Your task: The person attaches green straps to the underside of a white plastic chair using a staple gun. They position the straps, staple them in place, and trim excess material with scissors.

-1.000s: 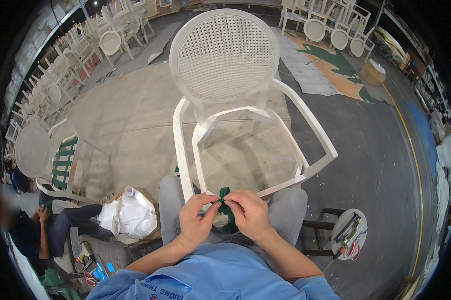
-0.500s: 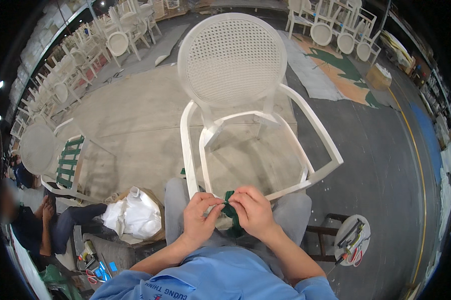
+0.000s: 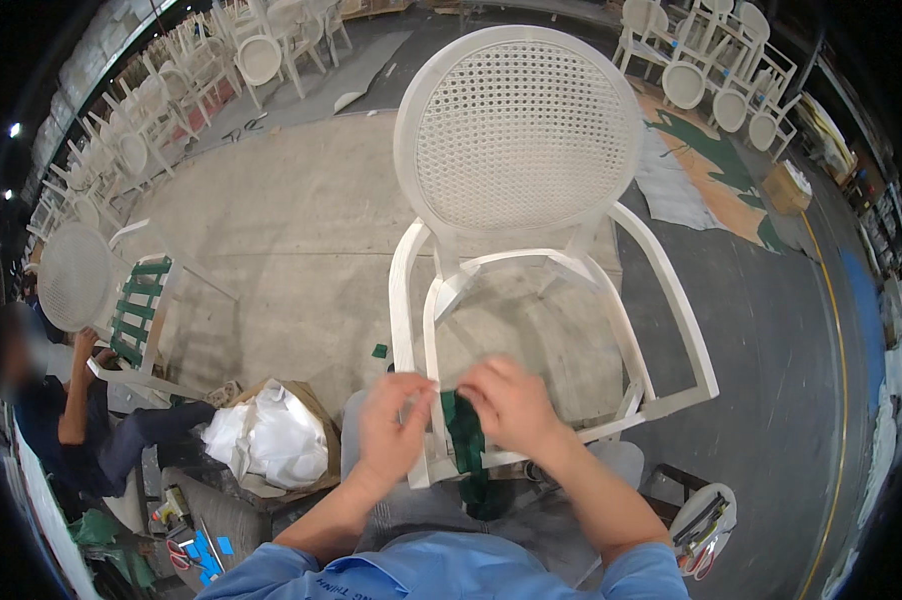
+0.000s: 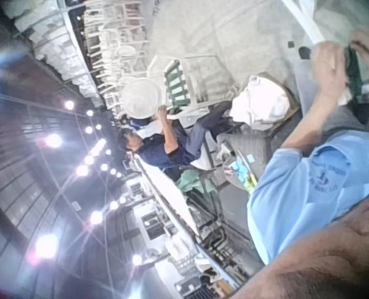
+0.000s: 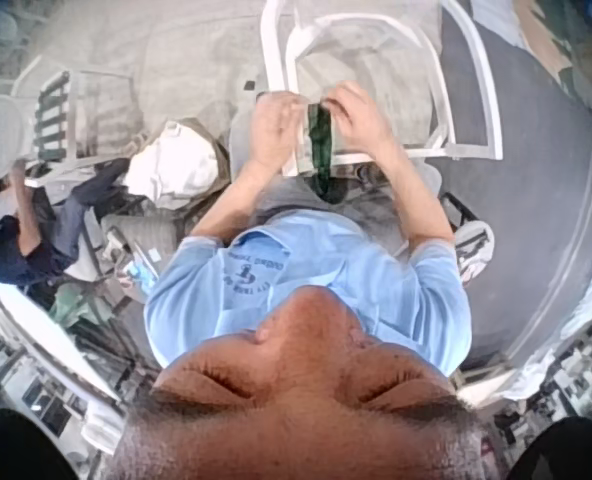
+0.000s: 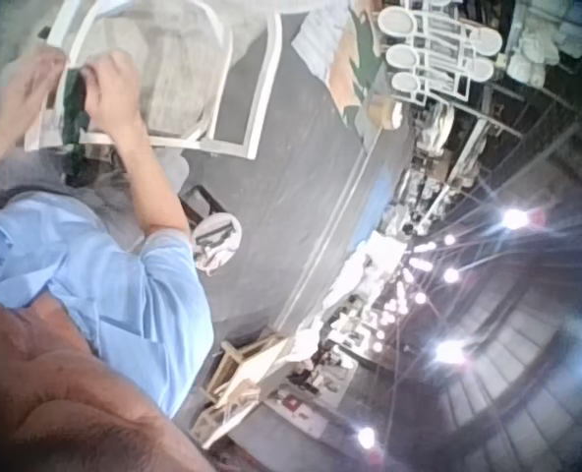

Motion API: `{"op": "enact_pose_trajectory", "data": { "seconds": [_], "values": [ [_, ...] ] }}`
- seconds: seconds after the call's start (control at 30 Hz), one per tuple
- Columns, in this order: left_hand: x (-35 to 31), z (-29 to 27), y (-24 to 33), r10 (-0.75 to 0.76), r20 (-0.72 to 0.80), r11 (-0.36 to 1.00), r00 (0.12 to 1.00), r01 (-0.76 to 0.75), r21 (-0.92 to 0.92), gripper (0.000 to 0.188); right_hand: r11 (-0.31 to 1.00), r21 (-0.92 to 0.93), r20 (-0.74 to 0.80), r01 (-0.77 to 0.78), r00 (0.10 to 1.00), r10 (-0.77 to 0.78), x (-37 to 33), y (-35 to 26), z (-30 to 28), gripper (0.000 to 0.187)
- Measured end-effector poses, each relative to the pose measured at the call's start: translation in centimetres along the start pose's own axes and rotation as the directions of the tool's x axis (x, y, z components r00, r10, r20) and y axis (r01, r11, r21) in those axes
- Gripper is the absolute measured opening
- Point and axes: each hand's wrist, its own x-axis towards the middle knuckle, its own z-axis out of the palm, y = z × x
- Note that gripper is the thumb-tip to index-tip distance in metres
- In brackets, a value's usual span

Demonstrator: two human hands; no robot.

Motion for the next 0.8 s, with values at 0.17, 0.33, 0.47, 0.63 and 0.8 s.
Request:
{"op": "enact_pose_trajectory", "data": {
  "seconds": [0.17,0.33,0.47,0.63,0.8],
  "values": [
    [6.8,1.8,-12.7,-0.542,-0.179,0.816,0.821,0.463,-0.347,0.021,0.943,-0.017,0.181,-0.331,0.927,0.329,8.2,11.0,3.5,0.011],
    [11.6,6.4,-22.7,-0.855,0.245,0.31,0.456,0.83,-0.463,0.04,0.871,-0.16,0.269,-0.464,0.829,0.491,15.3,19.7,11.2,0.012],
    [13.5,10.9,-20.9,-0.718,0.552,0.267,0.424,0.9,-0.344,0.07,0.819,-0.192,0.064,-0.541,0.826,0.56,14.6,25.4,13.6,0.011],
    [13.5,12.5,-26.0,-0.614,0.526,0.404,0.589,0.806,-0.432,0.067,0.867,-0.064,0.076,-0.493,0.864,0.497,16.0,24.6,16.3,0.011],
    [13.9,13.9,-24.9,-0.69,0.593,0.22,0.415,0.901,-0.375,0.061,0.84,-0.063,0.063,-0.539,0.838,0.542,15.3,24.8,15.5,0.012]
  ]
}}
